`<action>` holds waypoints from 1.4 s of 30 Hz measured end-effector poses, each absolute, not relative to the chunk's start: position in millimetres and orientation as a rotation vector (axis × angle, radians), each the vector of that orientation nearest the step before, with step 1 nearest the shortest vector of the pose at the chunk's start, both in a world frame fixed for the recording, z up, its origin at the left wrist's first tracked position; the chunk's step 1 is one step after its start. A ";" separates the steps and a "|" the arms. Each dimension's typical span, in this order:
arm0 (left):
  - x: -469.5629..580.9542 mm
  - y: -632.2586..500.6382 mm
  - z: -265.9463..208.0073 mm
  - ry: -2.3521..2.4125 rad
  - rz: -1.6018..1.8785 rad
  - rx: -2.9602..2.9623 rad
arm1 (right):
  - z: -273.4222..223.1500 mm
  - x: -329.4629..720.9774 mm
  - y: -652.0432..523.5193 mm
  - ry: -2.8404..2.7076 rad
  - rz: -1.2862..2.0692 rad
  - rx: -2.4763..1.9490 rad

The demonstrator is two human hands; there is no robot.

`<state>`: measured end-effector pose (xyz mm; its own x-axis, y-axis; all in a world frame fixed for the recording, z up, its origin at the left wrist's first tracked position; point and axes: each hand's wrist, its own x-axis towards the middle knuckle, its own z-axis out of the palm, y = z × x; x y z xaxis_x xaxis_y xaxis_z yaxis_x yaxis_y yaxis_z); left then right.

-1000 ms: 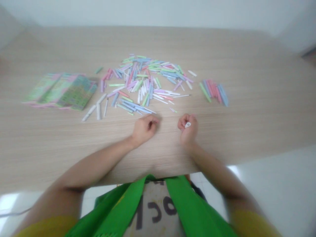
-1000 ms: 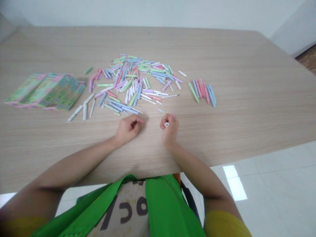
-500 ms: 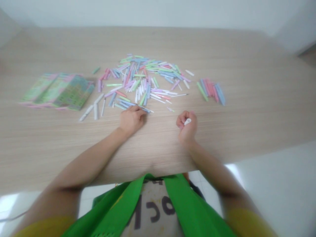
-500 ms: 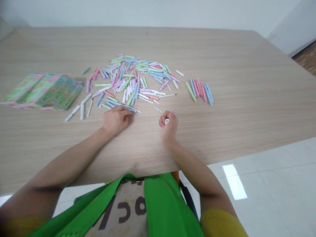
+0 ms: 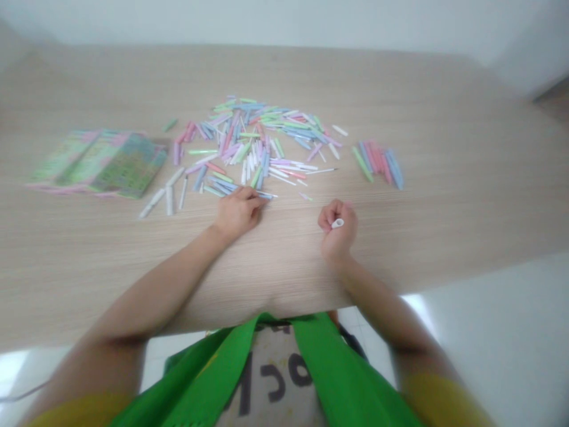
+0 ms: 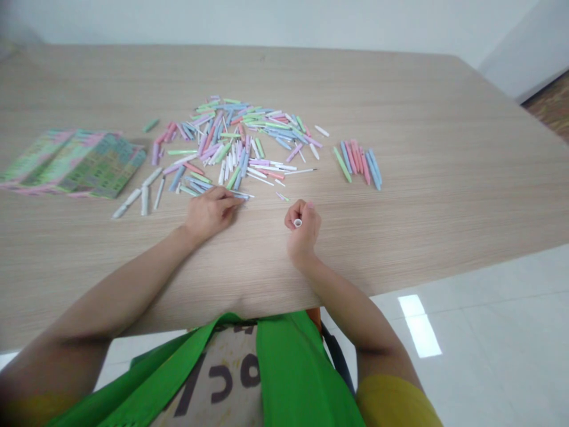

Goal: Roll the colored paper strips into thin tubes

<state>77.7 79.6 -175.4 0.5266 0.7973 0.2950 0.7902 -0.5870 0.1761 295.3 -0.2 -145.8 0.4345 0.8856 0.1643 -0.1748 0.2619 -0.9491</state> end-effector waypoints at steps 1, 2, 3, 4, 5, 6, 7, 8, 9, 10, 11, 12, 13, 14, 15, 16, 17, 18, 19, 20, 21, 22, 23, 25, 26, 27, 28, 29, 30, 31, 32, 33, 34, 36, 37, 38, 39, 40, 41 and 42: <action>77.8 80.0 -175.9 1.395 0.544 2.734 | -145.8 295.7 0.3 -0.830 0.843 -1.066; 78.2 80.5 -176.5 1.376 0.545 2.746 | -145.7 296.0 0.5 -0.831 0.843 -1.069; 78.7 81.0 -177.1 1.360 0.547 2.759 | -145.4 296.1 0.6 -0.834 0.842 -1.068; 79.3 81.7 -177.7 1.343 0.548 2.774 | -145.0 296.0 0.6 -0.840 0.842 -1.065; 80.1 82.6 -178.3 1.324 0.550 2.788 | -144.7 296.0 0.5 -0.845 0.841 -1.063; 81.0 83.7 -178.7 1.303 0.553 2.801 | -144.3 295.9 0.4 -0.850 0.841 -1.061; 81.9 84.9 -178.9 1.280 0.559 2.815 | -143.9 295.8 0.3 -0.852 0.841 -1.061; 82.9 86.1 -178.9 1.261 0.570 2.825 | -143.6 295.7 0.2 -0.849 0.843 -1.060; 84.0 87.1 -178.9 1.246 0.584 2.831 | -143.3 295.8 0.1 -0.844 0.850 -1.057; 85.1 87.9 -178.7 1.236 0.597 2.832 | -143.1 295.8 0.1 -0.834 0.858 -1.050; 86.2 88.4 -178.5 1.231 0.610 2.830 | -142.9 295.9 0.1 -0.823 0.865 -1.039; 87.3 88.6 -178.3 1.230 0.620 2.827 | -142.8 296.0 0.0 -0.814 0.871 -1.028; 88.4 88.5 -178.3 1.228 0.626 2.827 | -142.7 296.1 0.0 -0.809 0.874 -1.019; 89.4 88.3 -178.3 1.226 0.629 2.831 | -142.7 296.3 0.0 -0.806 0.877 -1.015; 90.4 88.0 -178.4 1.225 0.628 2.839 | -142.7 296.4 0.1 -0.805 0.878 -1.015; 91.2 87.6 -178.6 1.231 0.627 2.847 | -142.7 296.6 0.3 -0.803 0.881 -1.016; 91.9 87.3 -178.7 1.244 0.629 2.851 | -142.8 296.9 0.6 -0.798 0.887 -1.015; 92.4 86.9 -178.9 1.264 0.635 2.850 | -142.9 297.2 1.0 -0.789 0.894 -1.009; 92.8 86.5 -179.0 1.284 0.647 2.843 | -143.0 297.5 1.5 -0.778 0.898 -1.001; 92.9 86.0 -179.1 1.303 0.669 2.830 | -143.1 297.9 1.9 -0.770 0.902 -0.994; 92.8 85.5 -179.3 1.315 0.701 2.814 | -143.2 298.3 2.5 -0.764 0.904 -0.992; 92.5 85.0 -179.6 1.316 0.739 2.797 | -143.4 298.6 3.0 -0.761 0.908 -0.996; 91.9 84.5 -180.1 1.308 0.780 2.783 | -143.5 298.9 3.6 -0.758 0.914 -1.004; 90.1 83.9 -182.0 1.283 0.859 2.771 | -143.7 299.3 4.7 -0.750 0.935 -1.016; 89.0 83.9 -183.5 1.271 0.902 2.779 | -143.9 299.4 5.3 -0.744 0.948 -1.016; 87.7 84.0 -185.2 1.259 0.948 2.797 | -144.0 299.6 6.0 -0.737 0.962 -1.010; 86.4 84.4 -187.2 1.245 1.003 2.821 | -144.2 299.7 6.6 -0.730 0.977 -1.001; 85.1 84.8 -189.1 1.229 1.062 2.846 | -144.3 299.9 7.2 -0.723 0.992 -0.990; 83.9 85.2 -190.8 1.213 1.120 2.869 | -144.4 300.0 7.7 -0.716 1.008 -0.980; 82.8 85.5 -192.2 1.202 1.171 2.885 | -144.4 300.2 8.1 -0.708 1.022 -0.972; 81.8 85.5 -193.2 1.199 1.209 2.892 | -144.2 300.5 8.5 -0.700 1.033 -0.967; 81.0 85.3 -193.8 1.208 1.237 2.889 | -143.9 300.7 8.7 -0.690 1.043 -0.962; 80.5 84.8 -193.8 1.228 1.263 2.877 | -143.5 300.8 8.9 -0.679 1.051 -0.957; 80.2 83.0 -192.8 1.282 1.317 2.831 | -142.5 301.1 9.2 -0.661 1.068 -0.943; 80.3 81.9 -191.9 1.306 1.341 2.800 | -142.0 301.1 9.3 -0.652 1.077 -0.934; 80.7 80.7 -190.9 1.325 1.356 2.767 | -141.6 301.1 9.4 -0.645 1.085 -0.926; 81.1 79.5 -189.8 1.342 1.360 2.735 | -141.3 301.0 9.5 -0.639 1.092 -0.921; 81.6 78.4 -188.9 1.352 1.352 2.709 | -141.2 300.9 9.5 -0.634 1.098 -0.918; 82.0 77.5 -188.2 1.359 1.338 2.691 | -141.1 300.8 9.5 -0.629 1.104 -0.917; 82.2 76.9 -187.8 1.364 1.325 2.685 | -141.1 300.7 9.4 -0.622 1.109 -0.916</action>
<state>82.2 76.9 -187.8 0.3356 0.6134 0.7149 0.7325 -0.6471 0.2114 300.7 9.4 -141.1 0.3440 0.9388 -0.0157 -0.4767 0.1603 -0.8643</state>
